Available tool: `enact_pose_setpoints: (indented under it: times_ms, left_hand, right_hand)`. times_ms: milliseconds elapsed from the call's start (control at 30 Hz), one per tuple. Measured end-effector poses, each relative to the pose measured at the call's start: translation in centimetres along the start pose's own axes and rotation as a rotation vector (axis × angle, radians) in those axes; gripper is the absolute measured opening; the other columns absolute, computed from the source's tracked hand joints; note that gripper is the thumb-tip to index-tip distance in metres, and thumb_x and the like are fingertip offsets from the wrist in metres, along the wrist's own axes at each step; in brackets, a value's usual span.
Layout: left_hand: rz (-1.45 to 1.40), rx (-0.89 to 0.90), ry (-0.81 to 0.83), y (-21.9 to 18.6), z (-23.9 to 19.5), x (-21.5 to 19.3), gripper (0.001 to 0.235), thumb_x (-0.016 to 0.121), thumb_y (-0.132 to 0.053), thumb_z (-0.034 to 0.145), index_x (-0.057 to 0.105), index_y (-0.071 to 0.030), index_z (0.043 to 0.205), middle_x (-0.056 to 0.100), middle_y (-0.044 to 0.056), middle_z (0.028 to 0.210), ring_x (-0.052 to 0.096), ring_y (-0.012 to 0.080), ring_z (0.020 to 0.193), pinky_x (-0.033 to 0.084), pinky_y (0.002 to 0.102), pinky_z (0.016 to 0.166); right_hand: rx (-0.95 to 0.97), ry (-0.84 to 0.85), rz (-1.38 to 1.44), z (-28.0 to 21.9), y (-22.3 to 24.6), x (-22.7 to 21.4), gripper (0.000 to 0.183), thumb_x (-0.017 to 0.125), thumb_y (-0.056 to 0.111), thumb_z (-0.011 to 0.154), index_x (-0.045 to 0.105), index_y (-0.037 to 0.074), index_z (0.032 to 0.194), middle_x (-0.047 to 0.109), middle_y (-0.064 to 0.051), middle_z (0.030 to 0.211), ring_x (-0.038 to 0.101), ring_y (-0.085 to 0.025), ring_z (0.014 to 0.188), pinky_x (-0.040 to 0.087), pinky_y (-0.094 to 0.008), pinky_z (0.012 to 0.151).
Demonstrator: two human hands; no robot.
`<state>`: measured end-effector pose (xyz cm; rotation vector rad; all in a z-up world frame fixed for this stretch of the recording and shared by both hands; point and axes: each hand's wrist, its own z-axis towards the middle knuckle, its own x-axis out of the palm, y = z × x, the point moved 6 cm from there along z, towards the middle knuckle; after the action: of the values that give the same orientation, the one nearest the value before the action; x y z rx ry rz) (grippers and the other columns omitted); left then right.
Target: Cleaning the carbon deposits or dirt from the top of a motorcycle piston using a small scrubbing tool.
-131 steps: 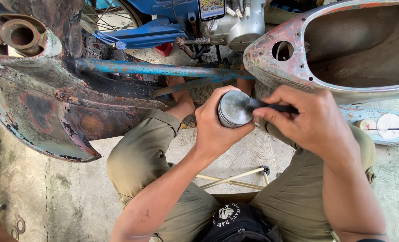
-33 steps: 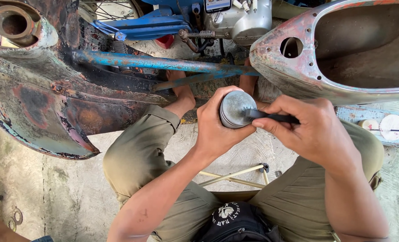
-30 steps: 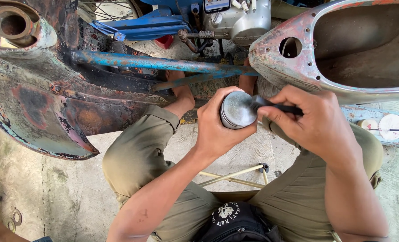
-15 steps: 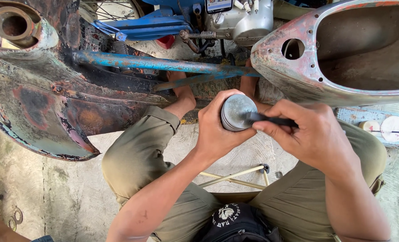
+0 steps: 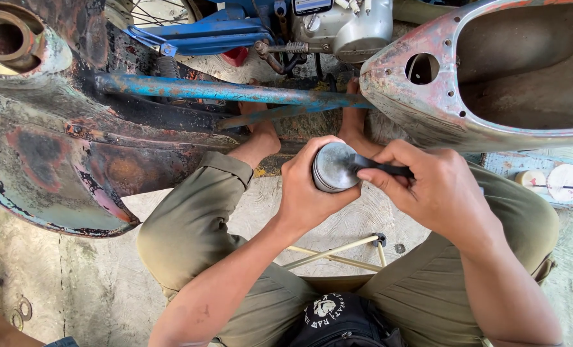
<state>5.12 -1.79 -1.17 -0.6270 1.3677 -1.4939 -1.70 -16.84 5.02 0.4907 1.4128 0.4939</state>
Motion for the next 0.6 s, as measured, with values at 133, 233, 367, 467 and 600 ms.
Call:
enact_pose_setpoints:
  times_ms: [133,233,367,467,600]
  left_hand:
    - [-0.02,0.004,0.013,0.5,-0.3,0.3,0.055,0.085,-0.028,0.07,0.061,-0.012,0.116,0.071,0.001,0.106,0.068,0.0135,0.091,0.054,0.029,0.086]
    - [-0.032,0.023,0.01,0.4,-0.4,0.5,0.055,0.086,-0.026,0.07,0.061,-0.011,0.116,0.071,0.002,0.108,0.069,0.0135,0.094,0.054,0.028,0.088]
    - [-0.054,0.037,0.015,0.7,-0.5,0.7,0.059,0.087,-0.014,0.065,0.061,-0.009,0.118,0.072,0.004,0.111,0.069,0.0156,0.099,0.053,0.029,0.094]
    - [-0.087,0.084,0.038,0.7,-0.6,0.6,0.057,0.087,-0.034,0.076,0.06,-0.007,0.118,0.07,0.005,0.111,0.068,0.0171,0.099,0.054,0.031,0.092]
    - [-0.072,0.084,0.054,1.5,-0.7,1.1,0.057,0.088,-0.018,0.07,0.061,-0.006,0.119,0.07,0.006,0.113,0.068,0.0196,0.102,0.054,0.032,0.095]
  right_hand:
    - [-0.012,0.025,-0.015,-0.5,-0.1,0.6,0.021,0.076,0.034,0.091,0.07,0.015,0.099,0.065,0.0,0.062,0.049,-0.018,0.045,0.041,-0.034,0.05]
    - [0.006,0.042,0.01,-0.3,-0.3,0.3,0.02,0.077,0.034,0.091,0.071,0.016,0.099,0.064,0.001,0.061,0.042,-0.018,0.046,0.039,-0.033,0.049]
    - [0.026,-0.008,-0.067,-0.2,-0.6,0.1,0.023,0.077,0.034,0.093,0.072,0.014,0.101,0.066,0.0,0.065,0.051,-0.017,0.046,0.043,-0.035,0.051]
    - [-0.037,0.033,0.009,-1.0,0.1,0.9,0.022,0.078,0.032,0.09,0.07,0.015,0.101,0.062,0.0,0.063,0.047,-0.019,0.045,0.041,-0.033,0.05]
    - [0.004,0.043,0.008,-0.6,-0.8,0.6,0.023,0.081,0.034,0.087,0.071,0.015,0.097,0.059,-0.001,0.057,0.044,-0.017,0.045,0.039,-0.034,0.048]
